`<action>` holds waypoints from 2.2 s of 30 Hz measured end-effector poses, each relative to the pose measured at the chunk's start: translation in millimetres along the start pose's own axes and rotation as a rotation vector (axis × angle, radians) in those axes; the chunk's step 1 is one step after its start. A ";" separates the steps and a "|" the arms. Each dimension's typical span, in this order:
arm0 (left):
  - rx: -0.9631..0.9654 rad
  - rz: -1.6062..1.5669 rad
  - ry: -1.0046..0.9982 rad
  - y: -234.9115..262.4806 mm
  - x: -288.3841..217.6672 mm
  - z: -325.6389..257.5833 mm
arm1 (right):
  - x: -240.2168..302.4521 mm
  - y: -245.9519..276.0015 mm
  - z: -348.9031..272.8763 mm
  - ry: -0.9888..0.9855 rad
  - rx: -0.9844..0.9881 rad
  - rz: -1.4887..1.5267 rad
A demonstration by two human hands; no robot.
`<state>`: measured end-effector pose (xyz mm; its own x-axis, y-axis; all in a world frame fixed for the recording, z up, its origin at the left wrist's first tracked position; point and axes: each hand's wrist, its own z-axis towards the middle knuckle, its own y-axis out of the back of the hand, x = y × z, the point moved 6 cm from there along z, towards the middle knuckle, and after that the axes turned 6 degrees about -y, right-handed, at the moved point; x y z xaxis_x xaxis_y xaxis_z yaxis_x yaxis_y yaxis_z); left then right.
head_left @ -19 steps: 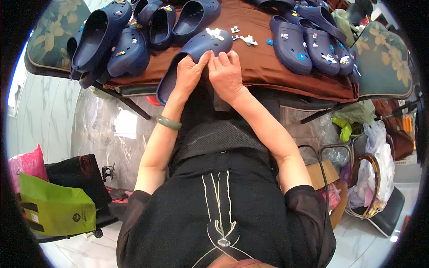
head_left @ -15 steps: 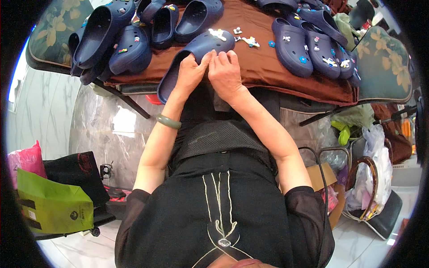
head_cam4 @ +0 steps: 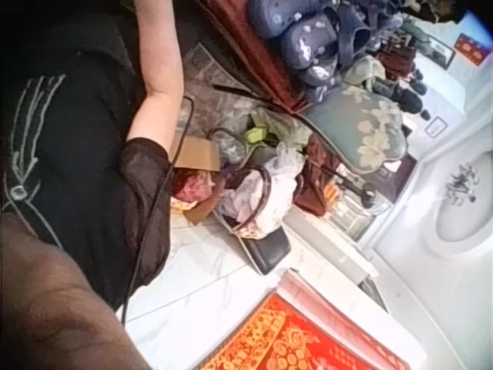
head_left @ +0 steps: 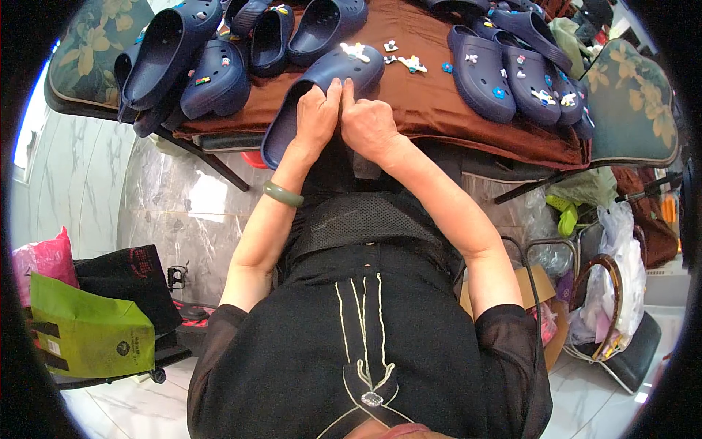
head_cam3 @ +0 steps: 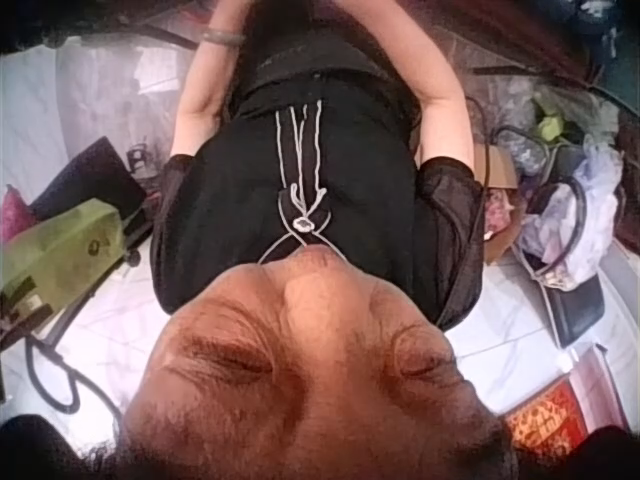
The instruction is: The person is decorating and assembling clogs by inserting small plastic charms into the holes of the shoes at a workstation.
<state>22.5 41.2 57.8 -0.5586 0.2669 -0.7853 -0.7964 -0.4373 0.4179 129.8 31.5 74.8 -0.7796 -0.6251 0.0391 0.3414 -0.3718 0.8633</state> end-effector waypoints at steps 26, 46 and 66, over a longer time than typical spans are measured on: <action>0.067 -0.135 -0.215 7.4 -20.6 -5.7 | -49.3 -9.5 -22.4 -0.521 -0.249 1.204; 0.175 -0.105 -0.073 8.8 -14.5 -17.3 | -56.5 -18.3 -0.8 -0.461 0.372 1.263; 0.295 -0.217 -0.169 4.4 -8.7 -20.2 | -55.4 -19.7 1.9 -0.549 0.438 1.307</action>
<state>28.6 19.5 57.3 -0.3812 0.4741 -0.7937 -0.9185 -0.0964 0.3835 165.3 74.8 56.6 -0.1827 0.0222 0.9829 0.8361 0.5295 0.1435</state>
